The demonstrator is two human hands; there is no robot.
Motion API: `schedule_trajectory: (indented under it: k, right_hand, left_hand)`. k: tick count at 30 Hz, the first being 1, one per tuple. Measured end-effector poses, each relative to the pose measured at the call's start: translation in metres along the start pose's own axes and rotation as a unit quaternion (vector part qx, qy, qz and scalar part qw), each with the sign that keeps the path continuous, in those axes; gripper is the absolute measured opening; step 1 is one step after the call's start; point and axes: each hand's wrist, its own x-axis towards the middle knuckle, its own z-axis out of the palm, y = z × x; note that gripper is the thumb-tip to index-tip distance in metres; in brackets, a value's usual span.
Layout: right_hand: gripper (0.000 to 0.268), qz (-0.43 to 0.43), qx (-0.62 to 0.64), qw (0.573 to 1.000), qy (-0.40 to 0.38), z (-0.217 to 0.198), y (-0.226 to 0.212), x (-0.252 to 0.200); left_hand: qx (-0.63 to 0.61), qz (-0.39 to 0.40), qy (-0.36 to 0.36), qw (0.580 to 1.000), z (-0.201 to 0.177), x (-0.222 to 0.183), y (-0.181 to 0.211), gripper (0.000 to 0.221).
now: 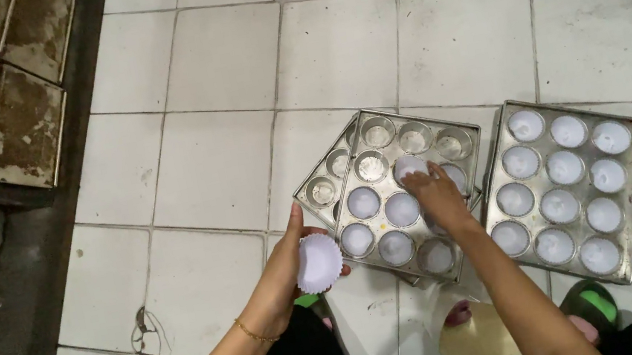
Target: Placing paper liners into metal baking molds on trays.
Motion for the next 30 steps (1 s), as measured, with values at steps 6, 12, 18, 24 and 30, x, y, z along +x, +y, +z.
schedule_trajectory:
  k: [6, 12, 18, 24, 30]
  right_hand:
    - [0.050, 0.002, -0.112, 0.991, -0.075, -0.002, -0.022, 0.004]
    - [0.051, 0.038, -0.015, 0.999, -0.002, -0.027, -0.027, 0.012]
    - [0.010, 0.065, 0.470, 0.865, 0.164, -0.202, -0.128, -0.032]
    - [0.040, -0.042, 0.407, 0.908, 0.089, -0.253, -0.206, -0.060]
    - [0.035, -0.034, 0.321, 0.932, 0.163, -0.249, -0.214, -0.070]
  left_hand:
    - [-0.081, 0.002, -0.109, 0.991, -0.008, 0.005, -0.011, 0.061]
    - [-0.093, 0.014, -0.213, 0.972, 0.001, -0.007, -0.006, 0.059]
    - [-0.051, 0.070, -0.297, 0.951, 0.008, -0.020, 0.000, 0.056]
    - [0.029, 0.066, -0.343, 0.937, 0.018, -0.028, -0.007, 0.063]
    - [0.080, 0.090, -0.378, 0.918, 0.015, -0.029, -0.010, 0.058]
